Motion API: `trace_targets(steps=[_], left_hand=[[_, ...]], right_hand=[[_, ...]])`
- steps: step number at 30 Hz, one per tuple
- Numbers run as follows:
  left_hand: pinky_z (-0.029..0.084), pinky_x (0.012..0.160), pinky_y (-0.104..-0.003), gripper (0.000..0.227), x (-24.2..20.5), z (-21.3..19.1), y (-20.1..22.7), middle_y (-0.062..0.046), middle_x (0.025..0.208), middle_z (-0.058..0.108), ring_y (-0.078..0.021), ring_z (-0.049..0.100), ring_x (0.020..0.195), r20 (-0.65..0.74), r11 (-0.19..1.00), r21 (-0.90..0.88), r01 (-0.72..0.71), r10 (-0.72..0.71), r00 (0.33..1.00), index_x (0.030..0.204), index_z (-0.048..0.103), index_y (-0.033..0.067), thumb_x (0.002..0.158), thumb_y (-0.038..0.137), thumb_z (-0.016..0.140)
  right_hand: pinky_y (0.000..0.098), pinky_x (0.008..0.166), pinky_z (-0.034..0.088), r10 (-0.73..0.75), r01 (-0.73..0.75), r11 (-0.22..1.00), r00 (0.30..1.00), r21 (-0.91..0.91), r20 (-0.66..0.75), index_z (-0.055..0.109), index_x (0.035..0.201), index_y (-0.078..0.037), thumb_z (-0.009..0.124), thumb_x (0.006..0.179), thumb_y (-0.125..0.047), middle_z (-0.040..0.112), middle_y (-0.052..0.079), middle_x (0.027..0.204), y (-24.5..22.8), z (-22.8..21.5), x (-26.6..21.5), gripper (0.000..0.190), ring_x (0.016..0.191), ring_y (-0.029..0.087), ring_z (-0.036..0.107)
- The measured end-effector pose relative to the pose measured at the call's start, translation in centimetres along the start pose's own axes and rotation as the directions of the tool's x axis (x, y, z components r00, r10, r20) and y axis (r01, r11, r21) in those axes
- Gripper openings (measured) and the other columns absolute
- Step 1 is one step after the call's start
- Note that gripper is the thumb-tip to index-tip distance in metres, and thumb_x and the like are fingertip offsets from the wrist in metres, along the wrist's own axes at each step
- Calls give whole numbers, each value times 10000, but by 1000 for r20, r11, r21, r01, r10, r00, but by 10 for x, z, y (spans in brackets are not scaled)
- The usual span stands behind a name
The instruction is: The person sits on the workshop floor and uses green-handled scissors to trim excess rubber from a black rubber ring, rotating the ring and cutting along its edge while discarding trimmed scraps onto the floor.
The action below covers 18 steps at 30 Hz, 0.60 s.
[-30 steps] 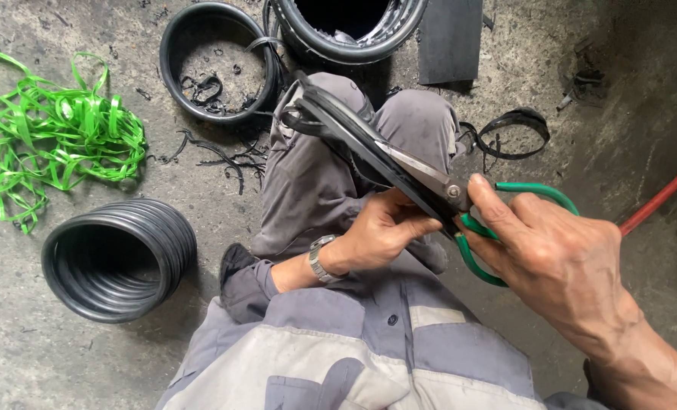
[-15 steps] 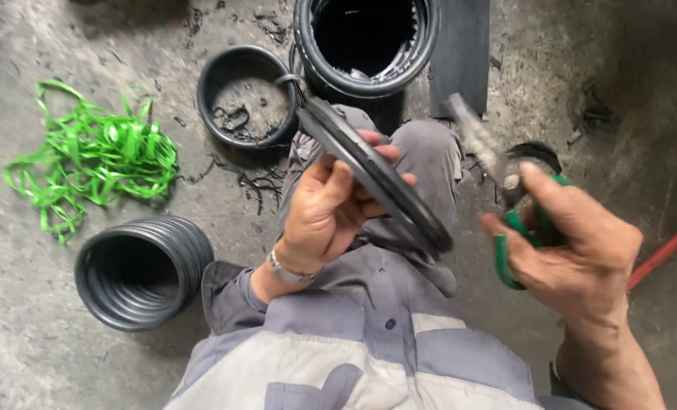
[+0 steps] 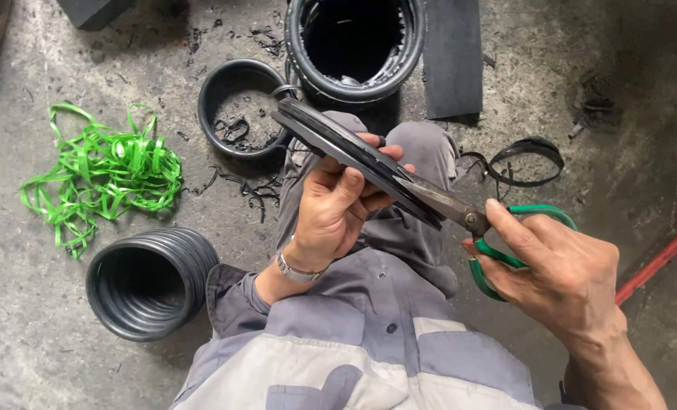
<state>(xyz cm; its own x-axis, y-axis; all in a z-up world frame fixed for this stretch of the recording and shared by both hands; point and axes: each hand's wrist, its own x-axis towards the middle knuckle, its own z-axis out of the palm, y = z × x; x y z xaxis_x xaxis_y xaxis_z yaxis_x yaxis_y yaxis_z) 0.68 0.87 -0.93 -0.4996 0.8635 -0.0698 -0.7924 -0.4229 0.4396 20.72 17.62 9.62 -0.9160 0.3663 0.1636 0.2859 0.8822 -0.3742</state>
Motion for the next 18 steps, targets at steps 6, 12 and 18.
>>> trace_targets(steps=[6,12,18], left_hand=[[574,1116,-547,411,-5,-4,-13,-234,1450,604,-413,615,1346,27,999,46,23,-25,999,1502,478,19,1129,165,571],[575,1119,-533,415,-5,-8,-17,-230,1447,614,-408,625,1341,41,995,98,35,-39,998,1497,490,10,1125,163,591],[596,1102,-493,407,-5,-10,-21,-217,1433,625,-346,650,1316,30,991,122,50,-55,998,1477,507,12,1113,158,617]], right_hand=[[343,556,459,-9,10,999,1000,-32,20,719,1284,-100,903,766,-231,620,55,758,-3,-6,-10,565,628,200,613],[360,501,425,-11,18,996,996,-90,83,716,1300,-98,894,745,-237,561,46,683,-3,-8,-10,599,558,195,566],[355,516,439,-31,44,992,993,-115,113,699,1337,-91,884,731,-226,556,43,709,-1,-5,-13,649,589,192,569]])
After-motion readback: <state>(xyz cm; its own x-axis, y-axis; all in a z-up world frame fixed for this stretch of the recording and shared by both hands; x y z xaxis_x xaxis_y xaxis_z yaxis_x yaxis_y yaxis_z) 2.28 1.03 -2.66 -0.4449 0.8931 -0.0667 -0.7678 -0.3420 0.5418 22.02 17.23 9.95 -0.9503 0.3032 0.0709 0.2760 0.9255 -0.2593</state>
